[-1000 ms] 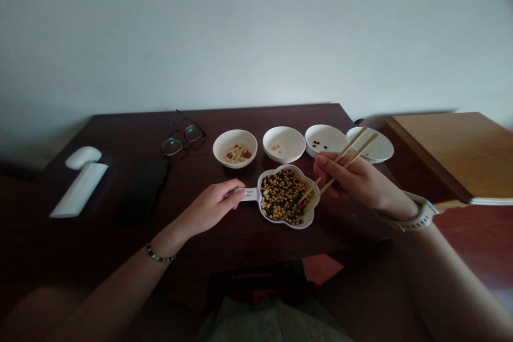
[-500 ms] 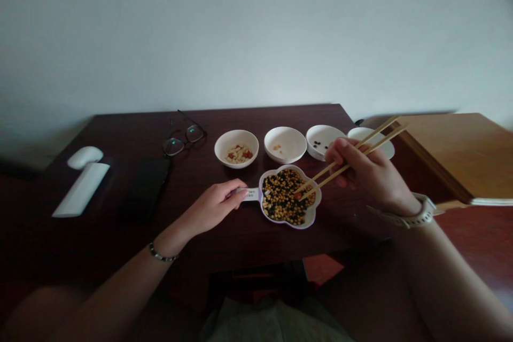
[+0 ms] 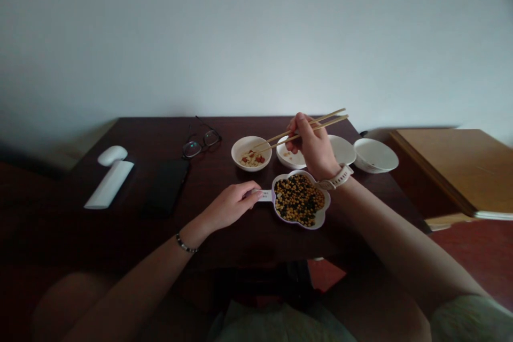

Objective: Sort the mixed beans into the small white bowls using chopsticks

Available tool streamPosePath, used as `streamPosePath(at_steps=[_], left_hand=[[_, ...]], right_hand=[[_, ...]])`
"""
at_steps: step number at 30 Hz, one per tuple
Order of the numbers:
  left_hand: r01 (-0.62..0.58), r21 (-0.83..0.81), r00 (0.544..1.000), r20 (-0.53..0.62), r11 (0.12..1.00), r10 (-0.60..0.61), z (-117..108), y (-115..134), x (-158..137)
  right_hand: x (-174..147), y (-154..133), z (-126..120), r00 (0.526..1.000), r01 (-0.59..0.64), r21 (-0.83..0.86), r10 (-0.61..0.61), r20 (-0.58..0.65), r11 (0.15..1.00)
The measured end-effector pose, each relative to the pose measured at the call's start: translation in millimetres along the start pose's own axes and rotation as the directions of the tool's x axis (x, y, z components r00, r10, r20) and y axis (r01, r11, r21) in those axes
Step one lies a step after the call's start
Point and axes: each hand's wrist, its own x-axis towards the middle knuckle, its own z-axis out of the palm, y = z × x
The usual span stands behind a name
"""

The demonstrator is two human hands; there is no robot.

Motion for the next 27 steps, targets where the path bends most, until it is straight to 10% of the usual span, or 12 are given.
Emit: streamPosePath(at_steps=[6, 11, 27], left_hand=[[-0.013, 0.002, 1.000, 0.008, 1.000, 0.013, -2, 2, -2], [0.009, 0.006, 1.000, 0.012, 1.000, -0.009, 0, 0, 1], [0.027, 0.007, 1.000, 0.014, 1.000, -0.027, 1, 3, 6]], right_hand=[[-18, -19, -40, 0.994, -0.040, 0.046, 0.044, -0.095, 0.998], [-53, -17, -68, 0.960, -0.266, -0.100, 0.273, 0.068, 0.959], [-71, 4, -61, 0.935, -0.211, -0.154, 0.245, 0.258, 0.965]])
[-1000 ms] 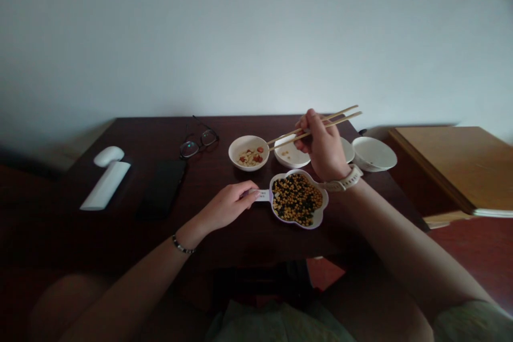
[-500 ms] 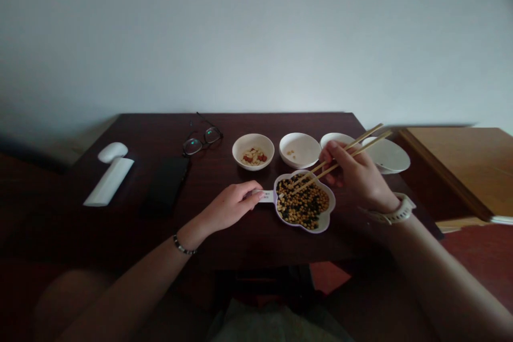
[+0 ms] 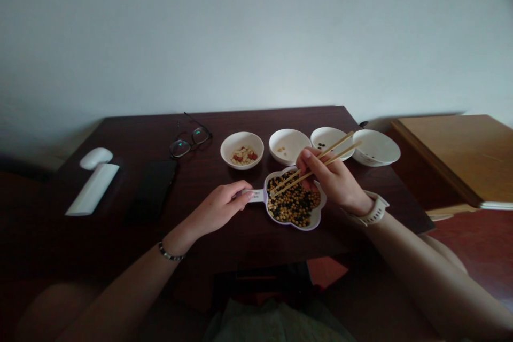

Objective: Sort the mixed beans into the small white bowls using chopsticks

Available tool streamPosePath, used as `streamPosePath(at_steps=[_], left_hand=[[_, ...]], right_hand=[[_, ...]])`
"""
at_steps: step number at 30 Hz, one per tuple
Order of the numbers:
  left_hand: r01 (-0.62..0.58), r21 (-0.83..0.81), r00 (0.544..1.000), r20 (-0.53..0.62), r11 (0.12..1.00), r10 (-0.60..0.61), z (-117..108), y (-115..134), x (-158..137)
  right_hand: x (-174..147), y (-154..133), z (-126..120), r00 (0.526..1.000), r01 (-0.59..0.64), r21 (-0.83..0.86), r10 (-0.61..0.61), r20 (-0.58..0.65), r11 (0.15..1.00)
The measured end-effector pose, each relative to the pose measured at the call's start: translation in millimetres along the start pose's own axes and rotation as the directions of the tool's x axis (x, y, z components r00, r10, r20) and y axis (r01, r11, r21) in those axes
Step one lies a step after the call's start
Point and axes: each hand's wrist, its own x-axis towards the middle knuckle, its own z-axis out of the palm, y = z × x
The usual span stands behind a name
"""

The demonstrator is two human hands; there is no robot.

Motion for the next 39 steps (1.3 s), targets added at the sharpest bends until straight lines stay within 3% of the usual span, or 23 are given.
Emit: streamPosePath(at_steps=[10, 18, 25, 32, 39], left_hand=[[-0.003, -0.007, 1.000, 0.001, 1.000, 0.003, -1, 0, -1], [0.005, -0.012, 1.000, 0.005, 1.000, -0.005, -1, 1, -3], [-0.006, -0.007, 1.000, -0.001, 1.000, 0.006, -1, -1, -4], [-0.002, -0.008, 1.000, -0.003, 1.000, 0.002, 0, -1, -3], [-0.009, -0.011, 1.000, -0.003, 1.000, 0.009, 0, -3, -3]], right_hand=[[-1, -7, 3, 0.997, 0.009, -0.018, -0.010, -0.077, 1.000], [2, -7, 7, 1.000, 0.004, -0.030, -0.004, -0.024, 1.000], [3, -9, 5, 0.996, 0.021, 0.029, -0.019, -0.082, 0.999], [4, -5, 6, 1.000, 0.005, -0.055, -0.005, -0.003, 0.998], [2, -13, 1, 0.993, 0.019, 0.042, -0.014, -0.120, 0.999]])
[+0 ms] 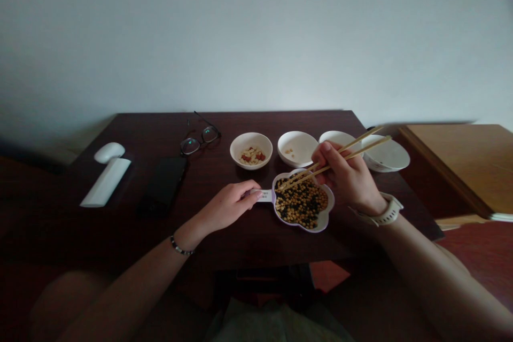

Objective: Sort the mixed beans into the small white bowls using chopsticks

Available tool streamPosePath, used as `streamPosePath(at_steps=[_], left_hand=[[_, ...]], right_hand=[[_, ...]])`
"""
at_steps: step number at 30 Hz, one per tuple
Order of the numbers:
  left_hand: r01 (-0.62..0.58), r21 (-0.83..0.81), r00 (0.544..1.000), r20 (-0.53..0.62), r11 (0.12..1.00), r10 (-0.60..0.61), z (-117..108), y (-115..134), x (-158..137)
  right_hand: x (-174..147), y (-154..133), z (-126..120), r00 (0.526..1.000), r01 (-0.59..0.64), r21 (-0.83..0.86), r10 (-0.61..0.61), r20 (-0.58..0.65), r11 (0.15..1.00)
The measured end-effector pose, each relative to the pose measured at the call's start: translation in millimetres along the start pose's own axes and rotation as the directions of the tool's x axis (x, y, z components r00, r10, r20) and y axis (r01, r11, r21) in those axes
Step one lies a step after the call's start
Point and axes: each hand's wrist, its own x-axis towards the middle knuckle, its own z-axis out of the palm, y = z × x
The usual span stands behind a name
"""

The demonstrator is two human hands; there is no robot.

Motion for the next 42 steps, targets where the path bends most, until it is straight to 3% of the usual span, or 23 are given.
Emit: streamPosePath(at_steps=[7, 11, 15, 21, 27, 42], left_hand=[[-0.012, 0.009, 1.000, -0.013, 1.000, 0.012, 0, 0, -2], [-0.011, 0.010, 1.000, -0.003, 1.000, 0.011, -2, 3, -3], [-0.017, 0.008, 1.000, 0.001, 1.000, 0.017, -3, 3, -3], [-0.003, 0.001, 1.000, 0.009, 1.000, 0.003, -1, 2, -2], [0.023, 0.001, 1.000, 0.018, 1.000, -0.023, 0, 4, 1], [0.022, 0.005, 1.000, 0.017, 1.000, -0.022, 1, 1, 5]], right_hand=[[38, -20, 19, 0.946, 0.214, 0.055, -0.193, -0.261, 0.975], [54, -20, 33, 0.943, 0.233, 0.033, -0.217, -0.252, 0.972], [45, -22, 18, 0.941, 0.228, 0.086, -0.197, -0.275, 0.970], [9, -8, -16, 0.977, 0.051, 0.153, -0.018, -0.211, 0.987], [-12, 19, -22, 0.988, -0.155, 0.058, 0.156, -0.015, 0.986], [-14, 33, -19, 0.994, -0.103, -0.002, 0.103, 0.030, 0.995]])
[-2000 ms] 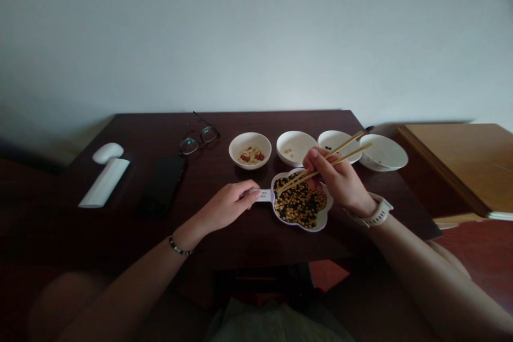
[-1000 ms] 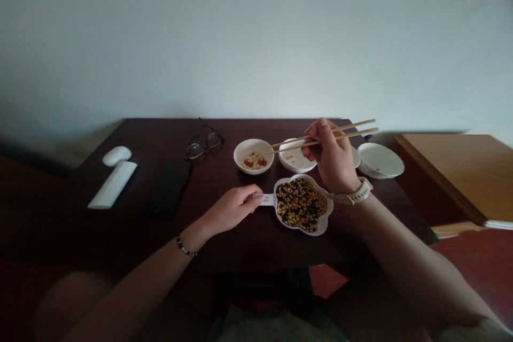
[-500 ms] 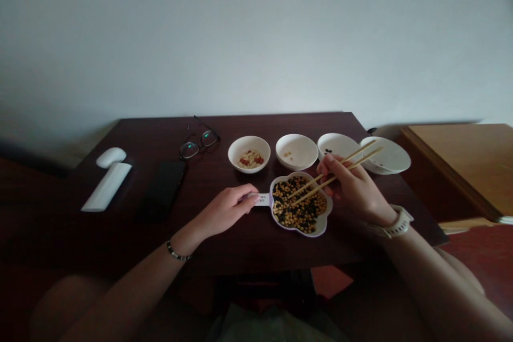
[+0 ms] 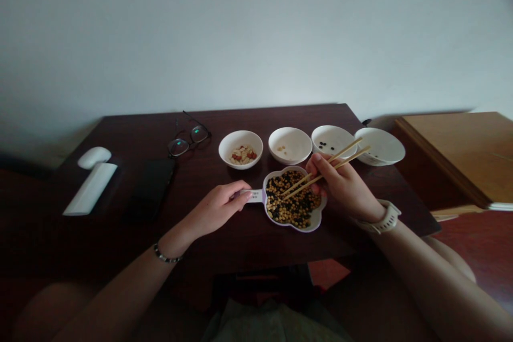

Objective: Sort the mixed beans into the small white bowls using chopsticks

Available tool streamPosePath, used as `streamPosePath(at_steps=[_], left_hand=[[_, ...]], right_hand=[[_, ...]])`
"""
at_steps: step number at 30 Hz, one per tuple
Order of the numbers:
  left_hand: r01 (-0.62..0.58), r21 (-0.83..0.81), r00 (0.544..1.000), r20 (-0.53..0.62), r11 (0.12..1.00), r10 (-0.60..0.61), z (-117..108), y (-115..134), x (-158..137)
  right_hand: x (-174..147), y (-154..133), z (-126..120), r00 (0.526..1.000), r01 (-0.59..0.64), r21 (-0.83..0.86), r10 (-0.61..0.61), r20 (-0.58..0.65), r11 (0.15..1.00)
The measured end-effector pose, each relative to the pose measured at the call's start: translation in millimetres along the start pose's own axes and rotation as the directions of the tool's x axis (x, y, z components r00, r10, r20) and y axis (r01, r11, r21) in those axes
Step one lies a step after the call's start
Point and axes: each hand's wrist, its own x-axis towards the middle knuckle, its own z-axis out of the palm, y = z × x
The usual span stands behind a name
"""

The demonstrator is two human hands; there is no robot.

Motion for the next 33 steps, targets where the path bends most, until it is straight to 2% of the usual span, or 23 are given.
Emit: streamPosePath(at_steps=[9, 19, 33], left_hand=[[0.005, -0.002, 1.000, -0.006, 1.000, -0.005, 0, 0, 0], [-0.008, -0.001, 1.000, -0.007, 1.000, 0.008, 0, 2, 0], [-0.001, -0.002, 1.000, -0.008, 1.000, 0.001, 0, 2, 0]], right_hand=[[2, -2, -5, 0.997, -0.005, 0.055, 0.009, -0.074, 0.998], [1, 2, -2, 0.999, 0.018, 0.045, -0.016, -0.035, 0.999], [1, 5, 4, 0.999, 0.033, 0.036, -0.032, -0.043, 0.999]])
